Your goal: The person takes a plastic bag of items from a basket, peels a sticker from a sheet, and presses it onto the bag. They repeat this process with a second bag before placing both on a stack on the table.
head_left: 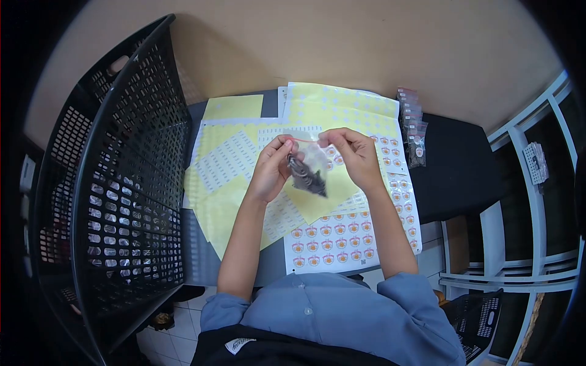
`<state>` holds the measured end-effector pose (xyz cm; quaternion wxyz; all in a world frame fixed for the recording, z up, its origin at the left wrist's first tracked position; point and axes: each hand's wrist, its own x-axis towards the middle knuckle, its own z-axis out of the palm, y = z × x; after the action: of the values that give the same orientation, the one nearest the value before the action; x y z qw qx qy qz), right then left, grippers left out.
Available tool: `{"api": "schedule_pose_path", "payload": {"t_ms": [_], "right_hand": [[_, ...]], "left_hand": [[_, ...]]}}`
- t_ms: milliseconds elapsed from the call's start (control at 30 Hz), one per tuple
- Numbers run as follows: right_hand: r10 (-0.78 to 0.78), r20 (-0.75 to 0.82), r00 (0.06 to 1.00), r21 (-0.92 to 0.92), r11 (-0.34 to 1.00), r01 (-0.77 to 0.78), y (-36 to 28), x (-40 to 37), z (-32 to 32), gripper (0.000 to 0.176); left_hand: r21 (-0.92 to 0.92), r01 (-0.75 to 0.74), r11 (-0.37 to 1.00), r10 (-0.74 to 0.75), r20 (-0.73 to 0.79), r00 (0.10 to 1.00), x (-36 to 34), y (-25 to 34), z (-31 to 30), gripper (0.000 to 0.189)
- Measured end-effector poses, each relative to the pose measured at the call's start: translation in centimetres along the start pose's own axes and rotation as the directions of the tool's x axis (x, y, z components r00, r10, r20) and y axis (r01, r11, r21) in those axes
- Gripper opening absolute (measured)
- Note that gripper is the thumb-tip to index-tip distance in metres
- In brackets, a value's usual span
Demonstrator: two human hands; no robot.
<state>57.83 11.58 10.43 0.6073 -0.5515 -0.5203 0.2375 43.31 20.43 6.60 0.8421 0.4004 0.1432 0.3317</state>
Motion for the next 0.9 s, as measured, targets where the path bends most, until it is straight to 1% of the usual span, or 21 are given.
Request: {"api": "schedule_pose_path", "payload": {"t_ms": [67,100,133,167,200,267,300,333,400,467,533,633,700,900], "right_hand": [[0.106,-0.132,0.986,-0.015,0.994,-0.108,2.4,0.1,-0.6,0.016],[0.112,-0.095,0.989,-0.288,0.948,-0.135,4.2,0.0,-1.4,0.015],[0.103,-0.097,0.990,-0.289,0.949,-0.127,4.7,-0.3,-1.6,0.015],[0.110,-0.060,0.992,-0.480,0.868,-0.126,5.1,-0.9,-1.6,0.014],[0.127,-0.024,0.992,-0.651,0.751,-0.111,5.6,-1.4,-1.6,0.014],[0.116,-0.020,0.993,-0.669,0.737,-0.099,6.7,-2.2,-1.5,0.016],[0.088,0.001,0.996,-0.722,0.689,-0.060,7.1,-2.4,-1.5,0.015],[0.061,0.022,0.998,-0.772,0.635,-0.022,7.1,-2.4,-1.5,0.014],[0.060,0.028,0.998,-0.776,0.631,-0.016,7.0,-2.4,-1.4,0.012],[0.061,0.034,0.998,-0.782,0.623,-0.012,6.8,-2.3,-1.4,0.010],[0.164,0.067,0.984,-0.798,0.601,-0.046,6.8,-2.1,-1.5,0.007],[0.136,0.057,0.989,-0.786,0.617,-0.040,6.7,-2.2,-1.3,0.003],[0.143,0.050,0.988,-0.787,0.614,-0.049,6.8,-2.3,-1.2,0.003],[0.174,0.029,0.984,-0.817,0.572,-0.077,6.3,-3.0,-0.8,0.005]], "left_hand": [[-0.058,0.042,0.997,-0.044,-0.041,0.998,0.3,0.1,-0.2,0.010],[-0.054,0.035,0.998,-0.037,-0.034,0.999,0.6,0.0,-0.4,0.010],[-0.094,0.133,0.987,-0.139,-0.059,0.989,1.1,-0.3,-0.8,0.012],[-0.140,0.231,0.963,-0.244,-0.084,0.966,1.3,-0.7,-1.1,0.013],[-0.142,0.228,0.963,-0.242,-0.083,0.967,1.8,-1.1,-1.2,0.013],[-0.253,0.372,0.893,-0.398,-0.058,0.916,2.7,-2.2,-1.4,0.014],[-0.257,0.396,0.882,-0.410,-0.003,0.912,3.3,-3.0,-2.2,0.021],[-0.255,0.397,0.882,-0.411,0.000,0.912,3.5,-3.2,-2.2,0.021],[-0.199,0.498,0.844,-0.520,-0.071,0.852,3.9,-3.7,-2.1,0.030],[-0.205,0.510,0.836,-0.529,-0.047,0.848,3.9,-3.9,-2.4,0.033],[-0.211,0.517,0.829,-0.535,-0.029,0.845,4.0,-4.3,-2.8,0.037],[-0.194,0.508,0.840,-0.519,-0.009,0.855,4.0,-4.5,-3.1,0.038],[-0.111,0.508,0.855,-0.514,-0.040,0.857,3.7,-4.2,-2.6,0.039],[-0.104,0.479,0.872,-0.487,-0.069,0.871,3.8,-4.5,-2.7,0.039]]}}
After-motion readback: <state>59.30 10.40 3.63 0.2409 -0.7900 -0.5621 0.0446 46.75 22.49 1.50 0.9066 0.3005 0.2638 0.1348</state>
